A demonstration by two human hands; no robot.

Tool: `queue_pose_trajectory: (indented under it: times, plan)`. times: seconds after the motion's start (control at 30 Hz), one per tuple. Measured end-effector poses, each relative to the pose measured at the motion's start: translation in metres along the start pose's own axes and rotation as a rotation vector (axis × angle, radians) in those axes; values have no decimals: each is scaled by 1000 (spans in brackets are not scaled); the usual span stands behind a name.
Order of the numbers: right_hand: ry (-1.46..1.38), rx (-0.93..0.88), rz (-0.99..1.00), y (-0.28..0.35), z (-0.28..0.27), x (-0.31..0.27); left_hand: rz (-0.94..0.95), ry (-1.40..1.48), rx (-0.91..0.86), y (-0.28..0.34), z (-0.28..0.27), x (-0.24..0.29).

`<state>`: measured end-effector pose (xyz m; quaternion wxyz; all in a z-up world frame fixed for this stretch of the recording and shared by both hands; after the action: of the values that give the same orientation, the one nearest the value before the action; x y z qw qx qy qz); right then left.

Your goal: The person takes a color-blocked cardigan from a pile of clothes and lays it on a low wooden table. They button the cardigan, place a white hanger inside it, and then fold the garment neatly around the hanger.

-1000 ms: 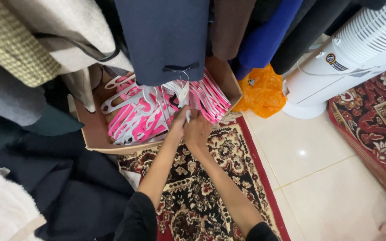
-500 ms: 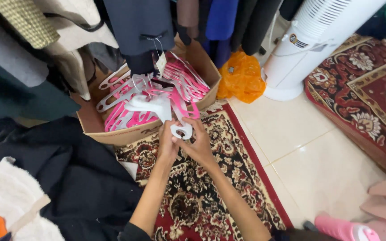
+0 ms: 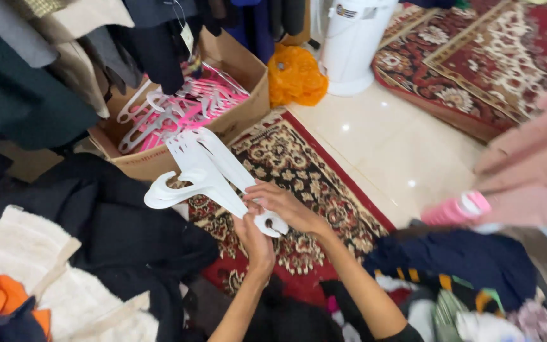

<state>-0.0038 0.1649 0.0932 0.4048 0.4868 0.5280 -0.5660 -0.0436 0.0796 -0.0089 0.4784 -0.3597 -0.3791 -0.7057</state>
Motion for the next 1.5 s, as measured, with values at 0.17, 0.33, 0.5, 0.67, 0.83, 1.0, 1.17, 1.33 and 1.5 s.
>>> queue_pose_trajectory:
  times: [0.17, 0.33, 0.5, 0.67, 0.83, 1.0, 1.17, 1.33, 1.5]
  plan:
    - [301, 64, -4, 72, 60, -48, -95, -70, -184, 110, -49, 16]
    - [294, 243, 307, 161, 116, -36, -68, -7, -346, 212, -114, 26]
    - [230, 461, 556, 259, 153, -8, -169, -175, -564, 304, -152, 35]
    - [173, 620, 651, 346, 191, -47, -161, -238, -803, 382, -168, 49]
    - [-20, 903, 618, 409, 237, -105, -190, -265, -1019, 447, -184, 35]
    - [-256, 1157, 432, 462, 269, -131, -148, -176, -1267, 510, -185, 52]
    - [-67, 1283, 402, 523, 287, -133, -159, -166, -1450, 556, -190, 62]
    - [-86, 1401, 130, 579, 292, -116, -118, -136, -1634, 590, -202, 37]
    - [5, 1572, 76, 612, 314, -148, -43, -283, -1841, 622, -207, 44]
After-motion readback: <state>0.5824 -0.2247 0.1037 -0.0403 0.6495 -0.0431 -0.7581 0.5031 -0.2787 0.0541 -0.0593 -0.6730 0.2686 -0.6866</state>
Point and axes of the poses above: each hand's wrist, its own y-axis away from the middle knuckle, its own z-axis out of the palm, x = y × z, the point moved 8 cm from there along -y, towards the middle knuckle, and after that the axes turned 9 degrees about -y, right-handed, at the moved point
